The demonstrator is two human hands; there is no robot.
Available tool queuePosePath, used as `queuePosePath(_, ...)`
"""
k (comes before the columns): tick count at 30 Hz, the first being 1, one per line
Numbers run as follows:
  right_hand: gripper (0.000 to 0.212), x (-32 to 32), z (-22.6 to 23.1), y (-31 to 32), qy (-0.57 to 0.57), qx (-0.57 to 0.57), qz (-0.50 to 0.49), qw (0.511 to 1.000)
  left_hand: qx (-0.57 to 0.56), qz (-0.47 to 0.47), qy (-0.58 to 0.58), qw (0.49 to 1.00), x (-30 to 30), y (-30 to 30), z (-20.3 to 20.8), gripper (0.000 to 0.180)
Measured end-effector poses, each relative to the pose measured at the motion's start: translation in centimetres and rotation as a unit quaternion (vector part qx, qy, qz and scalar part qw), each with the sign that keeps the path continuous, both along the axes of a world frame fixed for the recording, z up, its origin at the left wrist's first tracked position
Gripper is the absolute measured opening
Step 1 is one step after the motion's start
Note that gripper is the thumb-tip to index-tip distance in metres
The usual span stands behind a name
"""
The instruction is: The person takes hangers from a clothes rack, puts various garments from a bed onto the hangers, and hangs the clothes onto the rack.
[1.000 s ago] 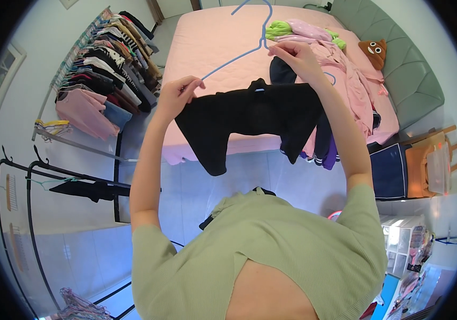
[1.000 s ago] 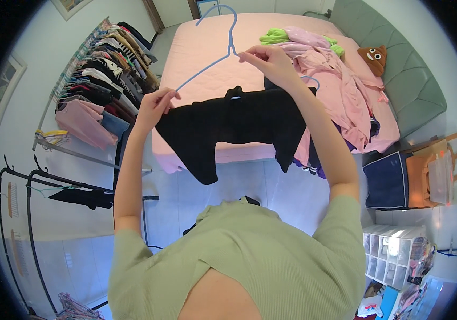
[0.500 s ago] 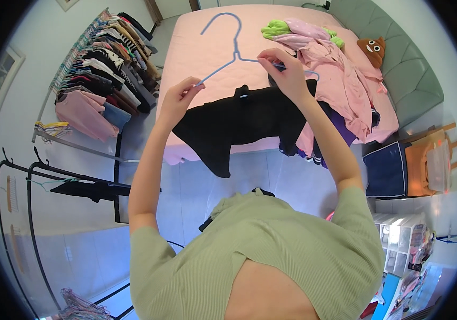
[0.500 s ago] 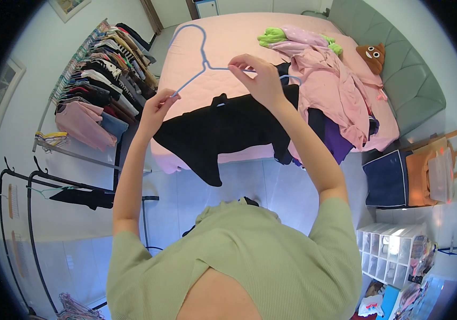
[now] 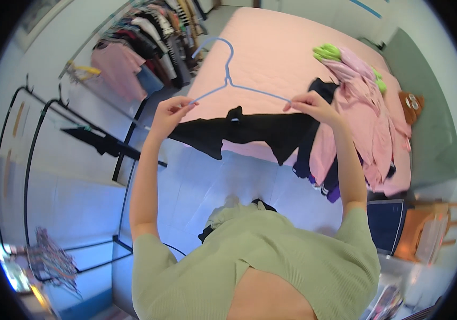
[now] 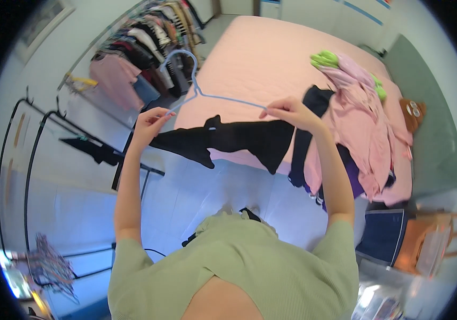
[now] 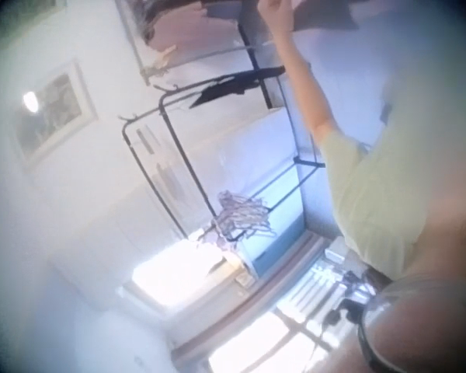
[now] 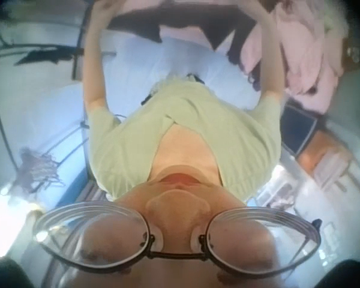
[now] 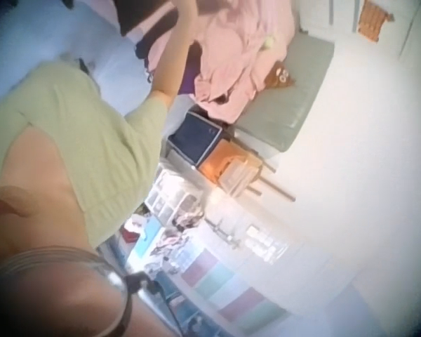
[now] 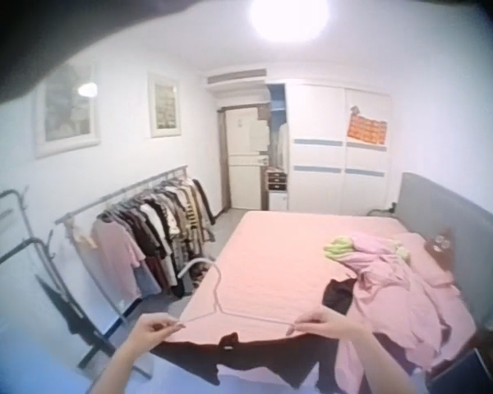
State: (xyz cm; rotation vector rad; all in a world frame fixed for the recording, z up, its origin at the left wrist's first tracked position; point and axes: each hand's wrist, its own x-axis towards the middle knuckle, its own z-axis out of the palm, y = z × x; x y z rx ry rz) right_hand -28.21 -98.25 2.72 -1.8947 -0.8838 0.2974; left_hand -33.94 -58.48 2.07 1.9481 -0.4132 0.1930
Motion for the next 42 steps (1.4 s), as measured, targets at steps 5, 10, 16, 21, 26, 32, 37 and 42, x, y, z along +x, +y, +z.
queuePosePath(5, 0.022, 0.4, -1.0, 5.4, 0.129, -0.012, 0.082, 0.988, 0.053, 0.161, -0.051, 0.984, -5.2, 2.8, 0.0, 0.016)
queuePosePath(10, 0.021, 0.6, -2.3, 12.0, 0.231, -0.05, 0.222, 0.946, 0.071, 0.331, -0.069, 0.939, -10.1, 6.5, -2.7, 0.014)
queuePosePath(16, 0.021, -3.6, -0.4, 21.1, 0.141, -0.068, 0.227, 0.961, 0.069, 0.462, -0.094, 0.879, -16.0, 11.3, -4.1, 0.009)
queuePosePath(21, 0.02, -6.1, -3.1, 28.2, 0.142, 0.016, 0.249, 0.958, 0.143, 0.53, -0.129, 0.826, -19.4, 15.5, -2.8, 0.015)
queuePosePath(26, 0.019, -8.6, -3.9, 36.1, 0.146, 0.014, 0.218, 0.965, 0.214, 0.56, -0.14, 0.788, -21.5, 18.8, -1.8, 0.037)
queuePosePath(32, 0.017, -12.7, -4.3, 46.2, 0.173, 0.144, 0.176, 0.958, 0.024, 0.48, -0.091, 0.872, -21.1, 22.7, -4.8, 0.025)
queuePosePath(37, 0.018, -13.1, -5.3, 53.8, 0.192, 0.195, 0.203, 0.94, -0.099, 0.452, -0.09, 0.882, -18.6, 26.2, -4.5, 0.027)
queuePosePath(42, 0.018, -12.4, -6.3, 59.9, 0.206, 0.253, 0.192, 0.926, -0.117, 0.455, -0.094, 0.878, -15.8, 29.8, -4.2, 0.035)
